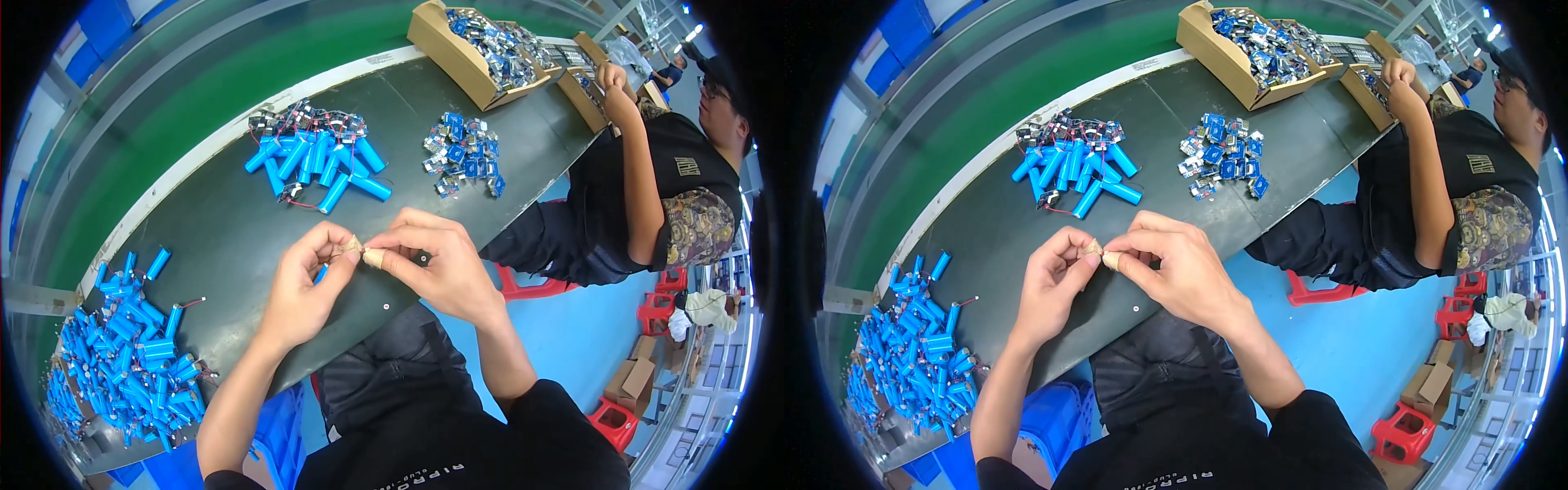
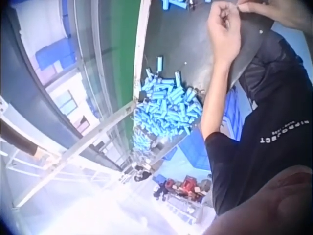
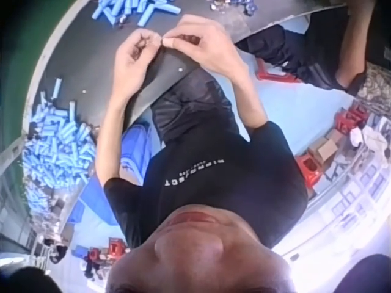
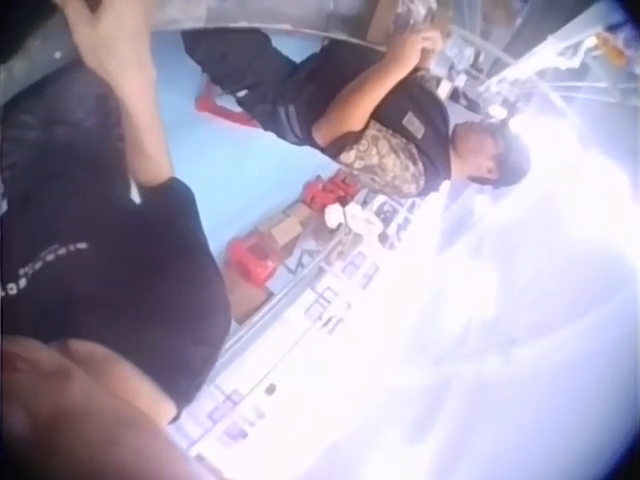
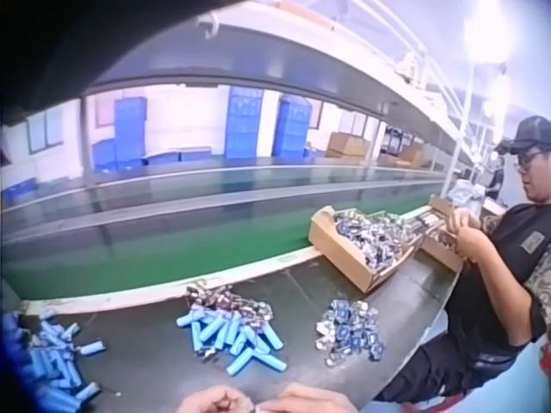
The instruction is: The person assembles small electronic components by hand, inserting small circuit boards into blue cylindrical housings on a production line.
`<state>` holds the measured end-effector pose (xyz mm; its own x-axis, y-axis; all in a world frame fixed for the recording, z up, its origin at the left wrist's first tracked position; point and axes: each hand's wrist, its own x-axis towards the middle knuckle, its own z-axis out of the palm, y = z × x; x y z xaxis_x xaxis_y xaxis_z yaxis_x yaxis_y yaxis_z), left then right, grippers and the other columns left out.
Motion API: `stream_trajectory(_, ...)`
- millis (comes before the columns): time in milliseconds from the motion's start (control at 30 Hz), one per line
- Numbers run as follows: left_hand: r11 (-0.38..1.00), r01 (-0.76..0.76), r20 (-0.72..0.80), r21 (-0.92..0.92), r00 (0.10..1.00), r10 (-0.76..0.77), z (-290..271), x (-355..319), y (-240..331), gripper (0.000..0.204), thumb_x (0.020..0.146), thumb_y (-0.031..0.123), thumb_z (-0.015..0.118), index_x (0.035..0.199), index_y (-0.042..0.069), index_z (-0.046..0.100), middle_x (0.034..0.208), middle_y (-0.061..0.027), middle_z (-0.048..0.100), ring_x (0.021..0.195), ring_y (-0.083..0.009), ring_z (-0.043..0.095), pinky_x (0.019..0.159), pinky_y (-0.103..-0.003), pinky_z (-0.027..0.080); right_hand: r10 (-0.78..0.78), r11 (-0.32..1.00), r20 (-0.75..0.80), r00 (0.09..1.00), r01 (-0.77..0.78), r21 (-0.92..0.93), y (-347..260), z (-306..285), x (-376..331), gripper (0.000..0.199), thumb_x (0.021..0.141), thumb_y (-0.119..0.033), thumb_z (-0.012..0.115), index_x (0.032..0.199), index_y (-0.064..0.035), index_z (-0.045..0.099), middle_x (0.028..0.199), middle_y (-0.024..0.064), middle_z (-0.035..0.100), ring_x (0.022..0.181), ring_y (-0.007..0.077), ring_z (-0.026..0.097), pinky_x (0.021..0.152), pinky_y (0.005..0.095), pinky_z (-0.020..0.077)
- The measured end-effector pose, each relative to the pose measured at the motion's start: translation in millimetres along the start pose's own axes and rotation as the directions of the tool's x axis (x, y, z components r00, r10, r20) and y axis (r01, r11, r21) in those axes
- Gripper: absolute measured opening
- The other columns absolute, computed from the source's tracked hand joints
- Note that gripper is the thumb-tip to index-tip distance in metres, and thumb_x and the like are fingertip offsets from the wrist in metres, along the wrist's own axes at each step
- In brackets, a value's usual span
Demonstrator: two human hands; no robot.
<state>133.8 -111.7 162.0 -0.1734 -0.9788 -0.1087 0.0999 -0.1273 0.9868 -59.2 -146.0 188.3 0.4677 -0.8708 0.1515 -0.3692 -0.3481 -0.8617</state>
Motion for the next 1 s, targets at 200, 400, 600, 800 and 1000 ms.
stream_trajectory(200, 0.859, -0.303, 0.040, 0.413, 0.948, 0.315, -0.6, 1.5, -2.7, 0.008, 0.089, 0.002, 0.063, 0.096, -0.001, 0.060, 0.086, -0.0026, 0.064, 0.076, -0.0092, 0.058, 0.070, -0.023, 0.044, 0.102, 0.987, 0.042, 0.994, -0.107, 0.118, 2.2, -5.1, -1.0, 0.015, 0.085, -0.008, 0.072, 0.097, -0.0012, 0.073, 0.081, 0.0054, 0.063, 0.072, 0.0131, 0.058, 0.064, 0.0278, 0.0454)
stream_trajectory(400, 0.983, -0.174, -0.085, -0.058, 0.982, 0.169, 6.4, 2.4, -8.5, 0.009, 0.091, 0.005, 0.062, 0.097, -0.002, 0.059, 0.080, -0.0061, 0.064, 0.072, -0.0134, 0.061, 0.068, -0.027, 0.050, 0.144, 0.971, 0.105, 0.984, -0.161, 0.178, 6.9, -20.8, 0.2, 0.014, 0.086, -0.008, 0.070, 0.097, -0.0007, 0.073, 0.085, 0.0050, 0.064, 0.080, 0.0128, 0.059, 0.070, 0.0262, 0.0455)
stream_trajectory(600, 0.966, -0.059, -0.053, -0.250, 0.998, 0.047, -7.1, 7.3, -9.7, 0.008, 0.095, 0.008, 0.059, 0.097, 0.001, 0.057, 0.076, 0.0003, 0.056, 0.060, -0.0068, 0.051, 0.058, -0.023, 0.043, -0.056, 0.940, -0.326, 0.944, -0.060, -0.335, 36.7, -69.7, 15.2, 0.018, 0.085, -0.006, 0.068, 0.102, 0.0007, 0.071, 0.086, 0.0049, 0.060, 0.069, 0.0103, 0.056, 0.066, 0.0252, 0.0441)
stream_trajectory(800, 0.983, -0.009, -0.094, -0.185, 0.996, -0.008, -3.8, 5.9, -5.8, 0.006, 0.093, 0.007, 0.060, 0.095, 0.001, 0.059, 0.073, 0.0038, 0.055, 0.057, -0.0031, 0.045, 0.054, -0.021, 0.037, -0.067, 0.880, -0.262, 0.963, -0.066, -0.470, 51.8, -82.6, 18.0, 0.022, 0.086, -0.010, 0.071, 0.106, -0.0020, 0.071, 0.081, 0.0014, 0.051, 0.059, 0.0073, 0.040, 0.057, 0.0243, 0.0363)
stream_trajectory(1000, 0.992, -0.083, -0.235, -0.095, 0.970, 0.059, -5.2, 4.8, -11.3, 0.003, 0.089, 0.003, 0.062, 0.090, 0.000, 0.062, 0.081, 0.0026, 0.060, 0.073, -0.0033, 0.050, 0.065, -0.021, 0.039, 0.017, 0.929, -0.286, 0.958, -0.121, -0.351, 45.0, -67.0, 15.9, 0.021, 0.089, -0.012, 0.069, 0.108, -0.0030, 0.071, 0.091, 0.0001, 0.055, 0.062, 0.0050, 0.045, 0.059, 0.0232, 0.0384)
